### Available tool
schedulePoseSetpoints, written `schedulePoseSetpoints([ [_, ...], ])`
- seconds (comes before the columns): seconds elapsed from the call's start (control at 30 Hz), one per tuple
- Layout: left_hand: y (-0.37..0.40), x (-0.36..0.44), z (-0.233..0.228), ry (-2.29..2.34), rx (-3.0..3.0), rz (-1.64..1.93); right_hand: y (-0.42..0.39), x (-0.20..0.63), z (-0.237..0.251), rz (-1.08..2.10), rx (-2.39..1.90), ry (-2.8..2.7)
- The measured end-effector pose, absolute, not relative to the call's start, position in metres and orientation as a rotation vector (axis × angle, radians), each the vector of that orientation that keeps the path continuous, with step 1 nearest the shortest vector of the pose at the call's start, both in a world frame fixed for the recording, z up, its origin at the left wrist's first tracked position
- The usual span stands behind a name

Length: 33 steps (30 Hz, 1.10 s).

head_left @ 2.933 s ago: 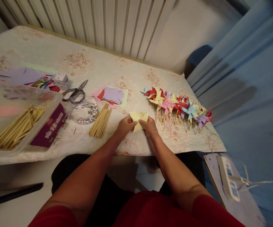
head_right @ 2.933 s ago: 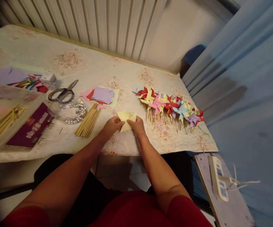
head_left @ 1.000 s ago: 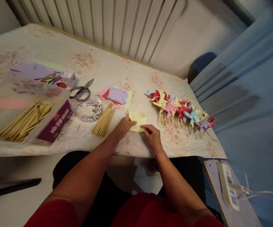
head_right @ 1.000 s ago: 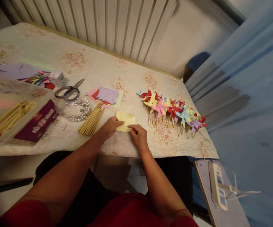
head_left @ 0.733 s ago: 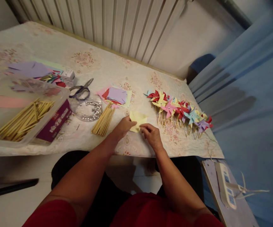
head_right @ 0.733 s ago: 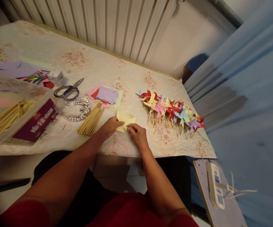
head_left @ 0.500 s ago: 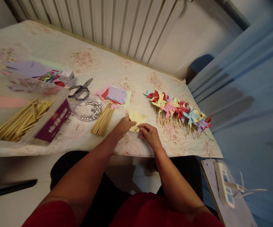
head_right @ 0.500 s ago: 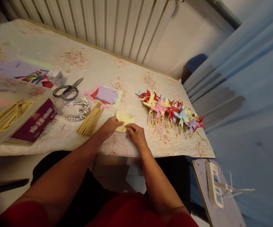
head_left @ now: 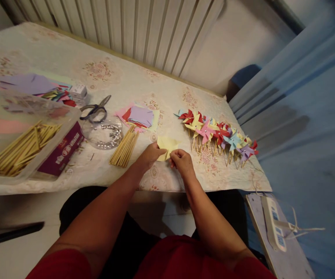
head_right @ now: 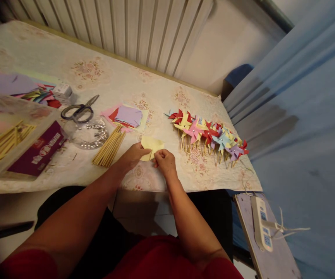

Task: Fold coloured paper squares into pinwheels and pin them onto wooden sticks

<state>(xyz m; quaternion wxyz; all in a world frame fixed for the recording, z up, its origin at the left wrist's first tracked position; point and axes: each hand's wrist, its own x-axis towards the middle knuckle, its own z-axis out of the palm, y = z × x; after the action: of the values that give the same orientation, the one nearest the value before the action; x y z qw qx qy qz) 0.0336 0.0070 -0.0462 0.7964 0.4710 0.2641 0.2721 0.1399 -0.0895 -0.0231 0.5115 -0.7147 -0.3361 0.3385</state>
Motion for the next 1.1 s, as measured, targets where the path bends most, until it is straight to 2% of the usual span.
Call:
schedulePoseSetpoints([
  [0.47, 0.0056, 0.0335, -0.0466, 0.584, 1.022, 0.589, -0.0819, 0.1356, -0.0286, 0.635, -1.891, -0.749],
  [1.1, 0.0044, 0.0325, -0.0418, 0.622, 1.025, 0.552, -0.0814, 0.1329, -0.0269, 0.652, -1.916, -0.773],
])
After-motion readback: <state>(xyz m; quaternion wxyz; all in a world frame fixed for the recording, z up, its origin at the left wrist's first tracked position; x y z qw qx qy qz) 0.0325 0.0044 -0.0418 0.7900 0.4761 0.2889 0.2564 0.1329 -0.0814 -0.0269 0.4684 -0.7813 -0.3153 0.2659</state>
